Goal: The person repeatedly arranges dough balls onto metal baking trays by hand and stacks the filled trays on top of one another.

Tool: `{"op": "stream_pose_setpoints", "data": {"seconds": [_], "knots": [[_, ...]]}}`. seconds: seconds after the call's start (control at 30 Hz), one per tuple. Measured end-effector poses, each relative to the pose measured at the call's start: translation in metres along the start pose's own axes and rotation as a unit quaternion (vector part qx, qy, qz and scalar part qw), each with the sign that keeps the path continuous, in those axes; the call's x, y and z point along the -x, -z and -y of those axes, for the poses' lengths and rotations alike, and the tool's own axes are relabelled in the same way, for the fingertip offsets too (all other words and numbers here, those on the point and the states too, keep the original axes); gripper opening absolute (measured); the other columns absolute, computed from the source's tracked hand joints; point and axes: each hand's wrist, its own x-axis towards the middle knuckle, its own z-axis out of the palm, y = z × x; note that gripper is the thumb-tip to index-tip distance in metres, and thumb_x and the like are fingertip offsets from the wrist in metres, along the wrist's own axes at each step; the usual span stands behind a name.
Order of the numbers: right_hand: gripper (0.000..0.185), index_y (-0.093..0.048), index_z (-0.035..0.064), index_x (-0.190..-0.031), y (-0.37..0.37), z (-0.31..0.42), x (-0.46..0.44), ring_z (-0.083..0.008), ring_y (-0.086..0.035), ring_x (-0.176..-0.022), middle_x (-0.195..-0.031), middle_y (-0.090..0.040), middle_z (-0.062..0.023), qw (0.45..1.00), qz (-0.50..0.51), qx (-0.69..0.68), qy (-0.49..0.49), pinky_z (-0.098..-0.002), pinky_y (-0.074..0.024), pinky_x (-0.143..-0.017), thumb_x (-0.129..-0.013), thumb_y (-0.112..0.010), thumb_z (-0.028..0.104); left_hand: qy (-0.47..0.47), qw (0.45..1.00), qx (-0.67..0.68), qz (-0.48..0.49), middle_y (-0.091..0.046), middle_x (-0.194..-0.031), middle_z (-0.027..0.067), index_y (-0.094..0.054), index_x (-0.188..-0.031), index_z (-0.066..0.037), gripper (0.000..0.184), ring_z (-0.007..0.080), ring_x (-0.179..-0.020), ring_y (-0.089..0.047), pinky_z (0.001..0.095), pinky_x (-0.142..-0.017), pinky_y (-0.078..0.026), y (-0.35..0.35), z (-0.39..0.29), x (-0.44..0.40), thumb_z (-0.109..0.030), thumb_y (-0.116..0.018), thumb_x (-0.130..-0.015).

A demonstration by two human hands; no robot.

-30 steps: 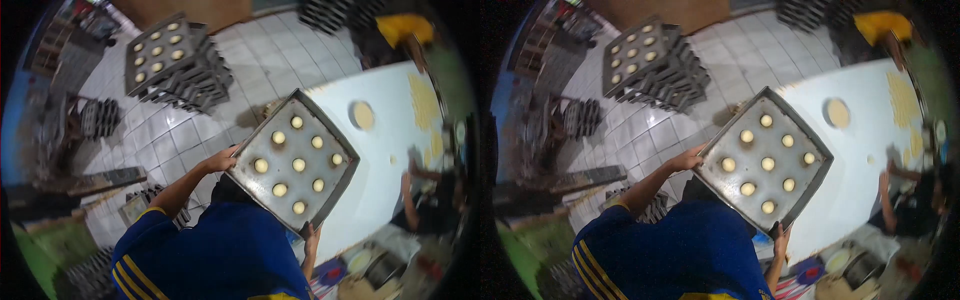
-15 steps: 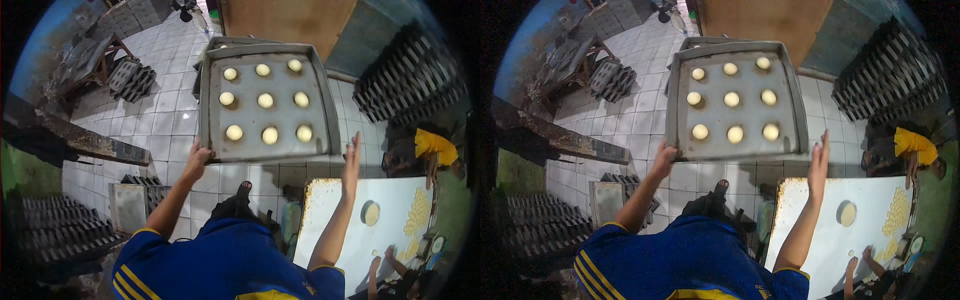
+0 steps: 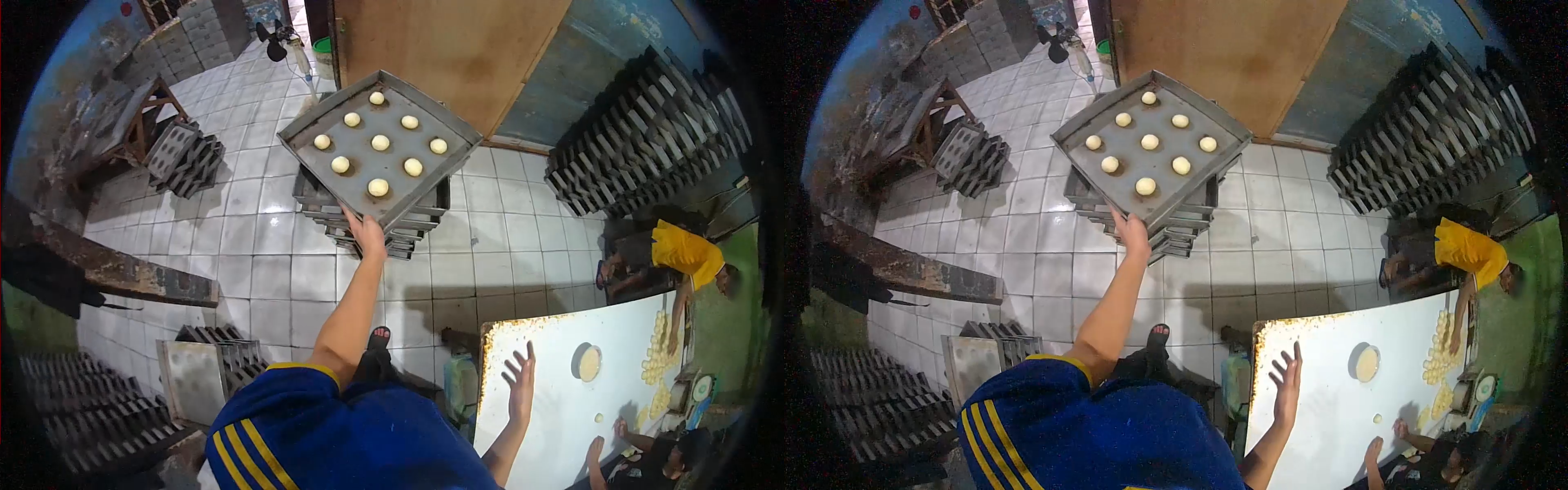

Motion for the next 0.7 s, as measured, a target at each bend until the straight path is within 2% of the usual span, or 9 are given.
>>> {"op": "stream_pose_setpoints", "data": {"seconds": [0.13,0.27,0.3,0.4,0.43,0.47,0.53,0.6,0.7], "knots": [[0.082,-0.026,0.0233,-0.172,0.024,-0.034,0.029,-0.0408,-0.057,-0.136,-0.161,-0.045,-0.0257,0.998,-0.011,0.011,-0.058,-0.0546,-0.0486,-0.109,-0.108,-0.035,0.073,-0.01,1.0,0.0,-0.017,-0.026,-0.177,0.0183,-0.021,-0.172,-0.009,0.083,0.0345,-0.158,-0.034,0.0385,-0.127,-0.025,-0.027,-0.015,0.007,0.005,-0.043,-0.093],[0.083,-0.028,0.022,-0.172,0.045,-0.051,0.048,-0.0412,-0.056,-0.137,-0.16,-0.046,-0.0262,0.998,0.013,0.006,-0.064,-0.0544,-0.0486,-0.109,-0.107,-0.038,0.074,-0.041,0.998,-0.028,0.037,-0.028,-0.176,0.0186,-0.013,-0.174,-0.013,0.087,0.0347,-0.157,-0.035,0.0407,-0.126,-0.029,0.0,0.033,-0.03,-0.003,-0.049,-0.096],[0.084,-0.028,0.0214,-0.171,0.051,-0.057,0.054,-0.041,-0.056,-0.137,-0.16,-0.046,-0.0262,0.998,0.022,0.005,-0.065,-0.0543,-0.0485,-0.109,-0.107,-0.039,0.074,0.046,0.996,0.025,0.073,-0.027,-0.176,0.0182,-0.004,-0.175,-0.015,0.092,0.0337,-0.157,-0.035,0.0381,-0.126,-0.029,0.004,0.006,-0.018,-0.015,-0.055,-0.098],[0.077,-0.033,0.0193,-0.17,0.075,-0.074,0.06,-0.0387,-0.058,-0.137,-0.159,-0.048,-0.0259,0.997,0.054,0.002,-0.058,-0.0517,-0.0494,-0.11,-0.11,-0.039,0.067,0.223,0.973,-0.01,0.065,-0.03,-0.173,0.019,-0.003,-0.174,-0.029,0.101,0.0429,-0.154,-0.035,0.0662,-0.118,-0.035,0.046,-0.07,0.026,-0.04,-0.069,-0.099],[0.077,-0.034,0.0176,-0.169,0.083,-0.087,0.065,-0.0382,-0.058,-0.136,-0.158,-0.05,-0.0254,0.997,0.056,-0.001,-0.058,-0.0513,-0.0493,-0.11,-0.11,-0.04,0.067,0.179,0.977,-0.005,0.118,-0.032,-0.169,0.0208,-0.008,-0.173,-0.035,0.098,0.0459,-0.151,-0.037,0.0757,-0.107,-0.039,0.081,-0.048,0.028,-0.048,-0.071,-0.098],[0.076,-0.036,0.017,-0.168,0.088,-0.102,0.066,-0.0379,-0.058,-0.136,-0.156,-0.052,-0.0245,0.996,0.069,-0.007,-0.063,-0.0507,-0.0495,-0.11,-0.11,-0.042,0.066,0.165,0.976,-0.05,0.135,-0.053,-0.149,0.0199,-0.033,-0.165,-0.02,0.08,0.0373,-0.139,-0.053,0.0613,-0.103,-0.051,0.122,-0.046,0.045,-0.049,-0.07,-0.1],[0.073,-0.039,0.0162,-0.167,0.103,-0.129,0.063,-0.0372,-0.059,-0.135,-0.154,-0.054,-0.0231,0.991,0.102,-0.004,-0.08,-0.0498,-0.0496,-0.11,-0.11,-0.045,0.063,0.141,0.978,-0.041,0.146,-0.068,-0.107,0.0096,-0.061,-0.135,-0.006,0.052,0.0214,-0.101,-0.069,0.0395,-0.082,-0.058,0.201,-0.026,0.088,-0.047,-0.068,-0.102],[0.071,-0.043,0.0139,-0.164,0.114,-0.171,0.059,-0.036,-0.061,-0.132,-0.152,-0.057,-0.0214,0.983,0.13,0.046,-0.119,-0.0492,-0.05,-0.109,-0.11,-0.047,0.061,0.143,0.97,-0.176,0.089,-0.06,-0.076,0.0004,-0.071,-0.104,-0.004,0.039,0.0112,-0.069,-0.059,0.0295,-0.062,-0.05,0.309,0.001,0.135,-0.042,-0.066,-0.105],[0.072,-0.05,0.0108,-0.156,0.135,-0.239,0.058,-0.0299,-0.064,-0.123,-0.138,-0.064,-0.0151,0.957,0.17,0.15,-0.181,-0.0481,-0.0517,-0.102,-0.107,-0.055,0.062,0.219,0.937,-0.269,-0.037,-0.055,-0.067,0.0002,-0.071,-0.093,-0.006,0.041,0.0114,-0.058,-0.049,0.0327,-0.052,-0.041,0.46,0.01,0.239,-0.043,-0.061,-0.107]]}}
